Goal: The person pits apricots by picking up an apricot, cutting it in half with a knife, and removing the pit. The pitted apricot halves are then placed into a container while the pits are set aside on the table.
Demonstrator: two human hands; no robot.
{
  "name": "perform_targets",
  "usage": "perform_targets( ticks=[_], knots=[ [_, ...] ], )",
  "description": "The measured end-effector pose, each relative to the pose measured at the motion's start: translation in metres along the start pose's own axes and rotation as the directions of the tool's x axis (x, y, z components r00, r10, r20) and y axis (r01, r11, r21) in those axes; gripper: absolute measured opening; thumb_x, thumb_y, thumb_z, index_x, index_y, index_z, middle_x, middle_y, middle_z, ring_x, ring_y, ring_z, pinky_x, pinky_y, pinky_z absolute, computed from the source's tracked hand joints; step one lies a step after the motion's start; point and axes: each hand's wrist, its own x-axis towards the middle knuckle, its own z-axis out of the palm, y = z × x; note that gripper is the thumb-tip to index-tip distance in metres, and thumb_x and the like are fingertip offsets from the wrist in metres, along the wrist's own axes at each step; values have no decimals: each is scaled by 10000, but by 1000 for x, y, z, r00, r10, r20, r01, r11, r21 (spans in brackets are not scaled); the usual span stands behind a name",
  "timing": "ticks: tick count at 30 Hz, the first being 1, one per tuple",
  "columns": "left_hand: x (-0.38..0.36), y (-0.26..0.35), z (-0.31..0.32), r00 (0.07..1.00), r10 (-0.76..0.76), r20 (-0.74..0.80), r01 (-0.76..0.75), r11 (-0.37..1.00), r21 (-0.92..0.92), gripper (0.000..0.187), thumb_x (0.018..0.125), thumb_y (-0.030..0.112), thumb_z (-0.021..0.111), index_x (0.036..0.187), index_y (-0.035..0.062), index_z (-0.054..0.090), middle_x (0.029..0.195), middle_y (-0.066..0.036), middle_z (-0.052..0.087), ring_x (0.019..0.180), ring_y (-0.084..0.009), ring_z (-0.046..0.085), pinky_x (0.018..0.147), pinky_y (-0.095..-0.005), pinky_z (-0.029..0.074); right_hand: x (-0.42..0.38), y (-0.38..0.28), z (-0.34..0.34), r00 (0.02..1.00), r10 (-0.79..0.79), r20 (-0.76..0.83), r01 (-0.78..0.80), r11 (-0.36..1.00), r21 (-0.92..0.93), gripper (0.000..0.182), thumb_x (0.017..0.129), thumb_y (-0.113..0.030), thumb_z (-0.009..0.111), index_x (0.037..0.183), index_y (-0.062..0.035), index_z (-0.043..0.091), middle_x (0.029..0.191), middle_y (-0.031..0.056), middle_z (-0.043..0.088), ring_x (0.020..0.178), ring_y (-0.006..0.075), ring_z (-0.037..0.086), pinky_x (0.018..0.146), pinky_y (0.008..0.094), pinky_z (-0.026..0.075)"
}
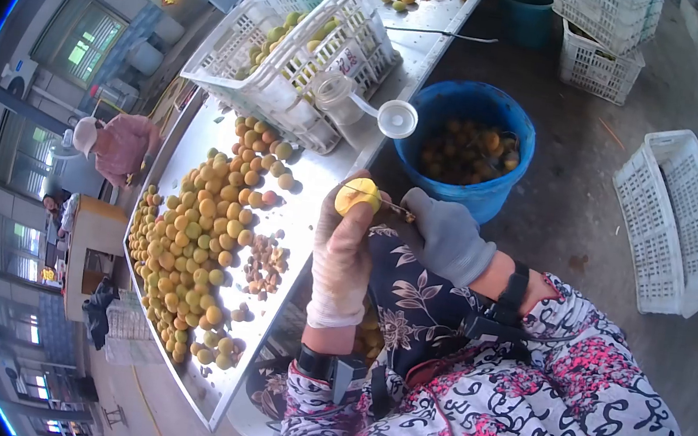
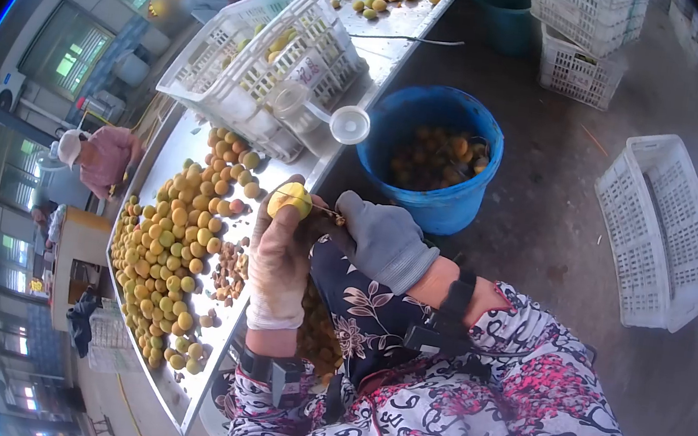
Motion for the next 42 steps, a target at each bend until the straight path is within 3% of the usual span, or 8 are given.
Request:
perform_targets(
  ticks=[7,10,17,23,25,29,37,42],
  knots=[
    [2,-24,47,965,120,-233,-74,977,199,432,846,61,629,1237,15,450,1090,-87,546,963,-141,543,885,-279,445,-8,36,1,992,98,-77,-107,986,-125,241,873,-283,591,859,-73,474,696,146,599,652,368,602,549,440,463],
    [0,-22,72,971,235,-48,-222,957,187,507,805,-9,674,1254,19,440,1091,-82,548,969,-130,535,874,-265,447,-20,44,-4,980,165,-106,-177,978,-111,258,882,-309,588,866,-72,488,718,151,609,660,368,606,556,438,464],
    [17,-22,34,947,-123,298,206,941,-267,611,819,228,651,1324,-15,409,1033,-133,595,951,-233,584,923,-338,437,-27,69,-41,921,364,-139,-333,921,202,188,941,-221,533,905,-36,518,714,108,598,666,240,612,568,318,441],
    [0,-5,-2,967,-122,223,118,993,30,721,728,224,692,1343,-8,395,1036,-136,590,1018,-250,555,983,-377,388,7,12,-53,874,482,68,-329,483,811,169,946,-212,531,875,-59,520,670,0,545,573,64,527,503,192,397],
    [-9,-2,-18,988,-103,117,107,994,-22,711,715,195,677,1341,3,398,1020,-197,599,997,-324,580,932,-414,438,24,-8,-58,943,266,202,-262,212,942,192,946,-231,526,843,-70,502,600,2,488,449,55,439,428,187,352],
    [-31,13,-43,990,-93,103,105,987,-119,673,713,212,673,1298,-16,432,987,-128,589,965,-262,572,957,-383,418,62,-47,-24,974,49,223,-227,84,970,272,964,-266,475,760,-87,458,514,8,414,366,79,346,357,230,280],
    [-87,51,-108,994,76,-73,-70,994,78,432,797,254,558,1171,49,495,981,-84,598,927,-221,589,846,-336,455,90,-117,74,826,55,562,-564,109,818,271,906,-297,612,756,-86,533,504,-48,414,375,28,345,336,209,260],
    [-120,67,-145,971,126,-201,-86,976,199,231,857,421,593,978,224,595,1013,19,615,906,-142,594,687,-267,496,96,-157,82,708,31,705,-627,487,608,226,926,-281,565,849,-68,563,501,-59,423,374,17,369,336,191,254]
  ],
)
